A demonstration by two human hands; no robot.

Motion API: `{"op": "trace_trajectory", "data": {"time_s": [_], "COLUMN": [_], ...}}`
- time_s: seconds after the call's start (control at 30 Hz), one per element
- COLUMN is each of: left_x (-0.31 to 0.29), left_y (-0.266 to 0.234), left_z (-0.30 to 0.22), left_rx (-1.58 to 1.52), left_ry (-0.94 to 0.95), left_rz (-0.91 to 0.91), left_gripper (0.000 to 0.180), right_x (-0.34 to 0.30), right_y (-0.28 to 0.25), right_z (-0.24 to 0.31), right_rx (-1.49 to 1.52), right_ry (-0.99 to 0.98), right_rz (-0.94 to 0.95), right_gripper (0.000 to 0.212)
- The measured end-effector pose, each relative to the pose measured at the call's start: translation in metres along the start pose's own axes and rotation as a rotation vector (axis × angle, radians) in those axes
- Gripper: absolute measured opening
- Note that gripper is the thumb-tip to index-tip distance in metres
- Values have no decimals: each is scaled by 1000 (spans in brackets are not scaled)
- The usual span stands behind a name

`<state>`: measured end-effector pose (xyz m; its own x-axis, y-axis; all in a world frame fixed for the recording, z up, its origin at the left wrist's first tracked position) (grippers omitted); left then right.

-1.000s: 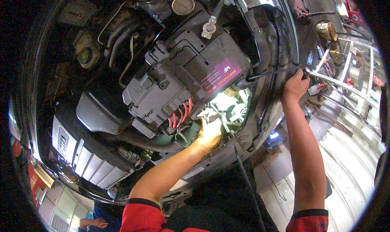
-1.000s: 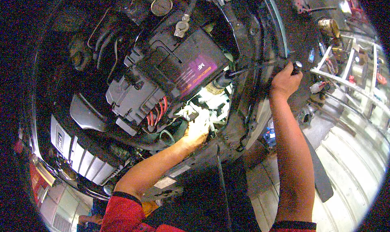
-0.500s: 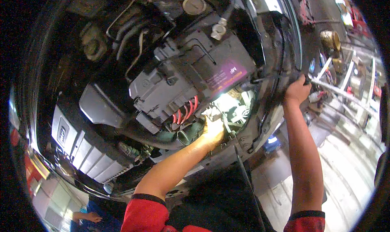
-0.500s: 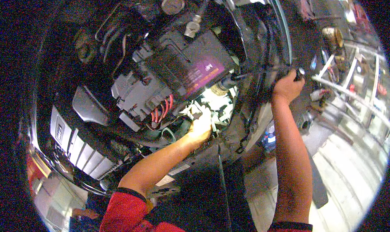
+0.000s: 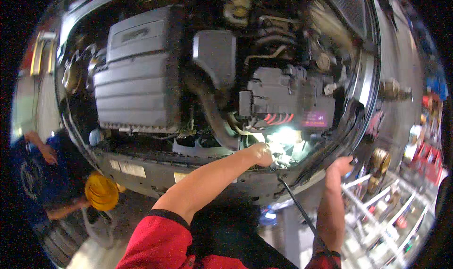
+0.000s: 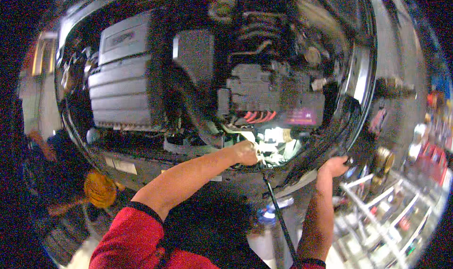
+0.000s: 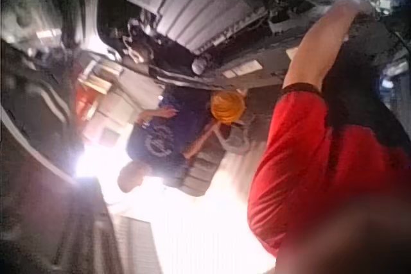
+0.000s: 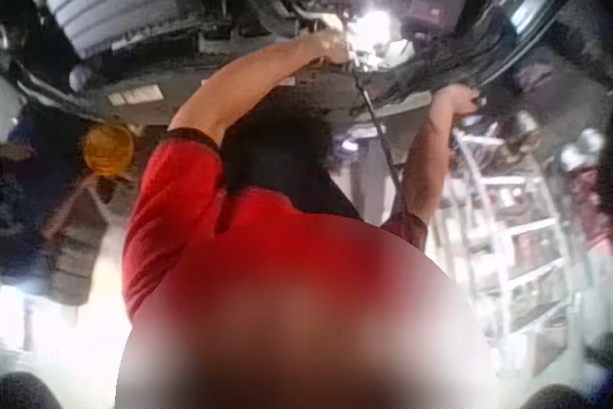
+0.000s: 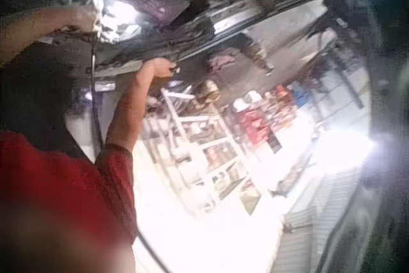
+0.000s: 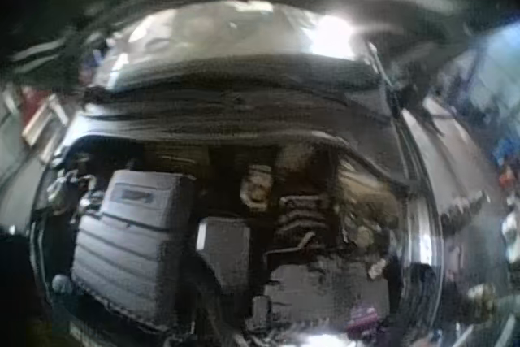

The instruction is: The person works under the hood of a car, using a flashlight to illuminate the engine bay and a screwdriver to adjust components near the battery and wiring. The person repeatedly reaches into the engine compartment, manipulates parts, and repositions the flashlight to improve visibility.

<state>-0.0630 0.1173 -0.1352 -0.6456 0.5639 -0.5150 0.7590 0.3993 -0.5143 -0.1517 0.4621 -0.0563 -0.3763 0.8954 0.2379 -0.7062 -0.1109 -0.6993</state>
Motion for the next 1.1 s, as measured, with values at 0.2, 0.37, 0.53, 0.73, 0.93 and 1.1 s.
{"op": "trace_trajectory", "data": {"time_s": [0.2, 0.37, 0.53, 0.73, 0.93, 1.1], "left_x": [-114, -232, -289, -284, -280, -275], "left_y": [-39, -47, -28, -11, -10, -10], "left_z": [-26, -47, -28, -19, -18, -17], "left_rx": [-289, -54, 216, 267, 308, 327], "left_ry": [-244, -162, -277, -322, -366, -403], "left_rz": [-506, -1075, -1086, -1038, -938, -845], "left_gripper": [45, 49, 67, 80, 85, 93], "right_x": [-8, 1, 7, -9, -94, -193], "right_y": [-1, 16, -7, -64, -69, -153], "right_z": [-4, -15, -22, -91, -355, -447], "right_rx": [43, 392, 266, 68, -84, -455], "right_ry": [170, 182, 97, -167, 435, 147], "right_rz": [115, 158, 287, 236, 861, 1438], "right_gripper": [55, 47, 51, 45, 43, 44]}}
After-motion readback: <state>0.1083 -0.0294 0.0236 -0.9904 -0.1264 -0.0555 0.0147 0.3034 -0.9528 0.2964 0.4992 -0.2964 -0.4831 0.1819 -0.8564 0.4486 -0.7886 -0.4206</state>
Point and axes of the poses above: each hand's wrist, its own x-axis towards the middle knuckle, its own y-axis out of the palm, z = x × y, the point moved 8 cm from there along x, towards the middle knuckle, and after that the axes turned 6 degrees about -z, right-handed, at the moved point
